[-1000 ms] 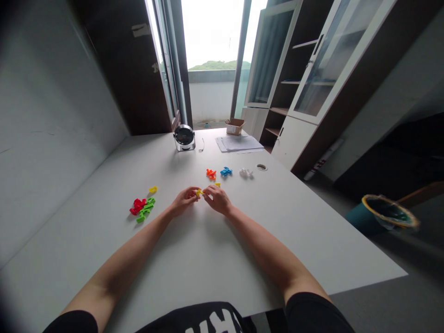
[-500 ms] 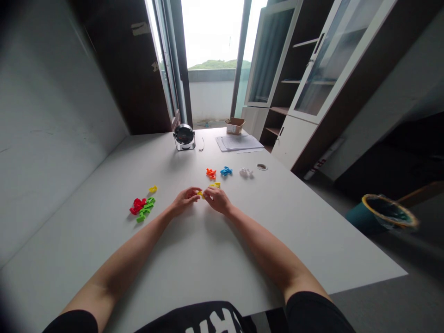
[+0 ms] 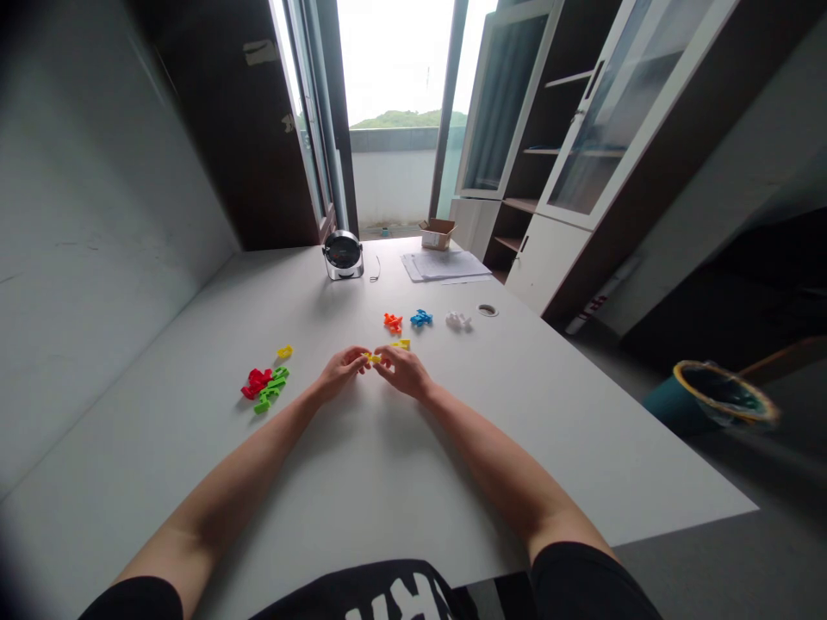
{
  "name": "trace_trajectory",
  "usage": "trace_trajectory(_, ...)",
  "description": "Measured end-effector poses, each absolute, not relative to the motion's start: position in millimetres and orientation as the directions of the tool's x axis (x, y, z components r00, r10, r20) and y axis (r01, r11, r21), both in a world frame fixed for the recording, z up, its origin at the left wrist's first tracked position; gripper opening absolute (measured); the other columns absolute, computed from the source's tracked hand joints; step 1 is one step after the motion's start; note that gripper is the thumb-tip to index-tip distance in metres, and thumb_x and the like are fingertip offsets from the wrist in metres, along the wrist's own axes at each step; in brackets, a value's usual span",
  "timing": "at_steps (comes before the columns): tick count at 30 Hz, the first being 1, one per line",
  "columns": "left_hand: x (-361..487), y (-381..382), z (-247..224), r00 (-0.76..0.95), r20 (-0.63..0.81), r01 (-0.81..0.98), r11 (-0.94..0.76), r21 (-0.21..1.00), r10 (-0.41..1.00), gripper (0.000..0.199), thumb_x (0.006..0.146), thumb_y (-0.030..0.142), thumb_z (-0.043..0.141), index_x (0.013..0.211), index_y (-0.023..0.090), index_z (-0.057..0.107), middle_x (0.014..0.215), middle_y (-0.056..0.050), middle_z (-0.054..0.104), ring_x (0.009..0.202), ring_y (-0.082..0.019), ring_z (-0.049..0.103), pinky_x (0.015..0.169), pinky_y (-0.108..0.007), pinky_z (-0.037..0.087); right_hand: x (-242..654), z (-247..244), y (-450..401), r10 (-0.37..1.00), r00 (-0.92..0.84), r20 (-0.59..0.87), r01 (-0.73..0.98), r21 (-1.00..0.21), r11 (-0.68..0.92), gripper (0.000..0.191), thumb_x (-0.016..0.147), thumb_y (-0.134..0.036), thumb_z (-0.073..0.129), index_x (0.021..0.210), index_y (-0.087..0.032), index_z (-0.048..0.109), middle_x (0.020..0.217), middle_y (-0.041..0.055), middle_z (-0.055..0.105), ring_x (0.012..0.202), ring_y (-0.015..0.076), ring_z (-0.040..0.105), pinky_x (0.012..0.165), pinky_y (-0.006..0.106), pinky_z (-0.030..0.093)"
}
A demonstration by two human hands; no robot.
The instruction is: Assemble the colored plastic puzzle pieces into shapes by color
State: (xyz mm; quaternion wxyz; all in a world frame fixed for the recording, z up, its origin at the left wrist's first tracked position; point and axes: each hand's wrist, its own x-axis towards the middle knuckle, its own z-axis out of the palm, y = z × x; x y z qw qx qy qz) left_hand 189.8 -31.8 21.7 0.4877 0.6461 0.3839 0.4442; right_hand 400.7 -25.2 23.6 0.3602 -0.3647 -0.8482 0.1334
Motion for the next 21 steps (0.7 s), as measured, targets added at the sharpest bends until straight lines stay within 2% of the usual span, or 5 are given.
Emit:
trace_trajectory(9, 190.0, -30.7, 22.5, 0.343, 0.167, 0.108, -0.215, 0.971, 0.924, 0.042, 0.091, 0.054, 0.059, 0.095, 0.013, 0.068, 0.081, -0.007, 0.07, 0.071, -0.015, 0.061, 0.069, -0.028, 0.048, 400.7, 19.7, -21.0, 0.661, -0.488, 0.57, 0.508, -0.43, 0.746, 0.018, 0.101, -0.034, 0.049, 0.103, -0.022, 0.063, 0.092, 0.0062, 0.071, 0.08, 0.0185, 0.064, 0.074, 0.03, 0.048)
trace_trajectory(16, 189.8, -31.1, 16.7, 0.354, 0.197, 0.071, -0.236, 0.969, 0.914, 0.041, 0.084, 0.045, 0.07, 0.113, 0.017, 0.066, 0.094, -0.006, 0.068, 0.077, -0.014, 0.06, 0.074, -0.027, 0.047, 403.4, 15.6, -19.5, 0.678, -0.463, 0.571, 0.532, -0.433, 0.728, 0.014, 0.1, -0.032, 0.051, 0.104, -0.022, 0.06, 0.087, 0.0046, 0.069, 0.075, 0.0175, 0.062, 0.072, 0.028, 0.045)
trace_trajectory(21, 188.9, -31.6, 14.0, 0.363, 0.204, 0.073, -0.246, 0.967, 0.909, 0.047, 0.082, 0.042, 0.073, 0.122, 0.02, 0.062, 0.094, -0.004, 0.066, 0.078, -0.013, 0.059, 0.072, -0.025, 0.046, 404.3, 12.8, -18.2, 0.698, -0.439, 0.566, 0.566, -0.429, 0.704, 0.015, 0.1, -0.034, 0.051, 0.098, -0.022, 0.06, 0.084, 0.0035, 0.068, 0.071, 0.0164, 0.06, 0.068, 0.027, 0.042)
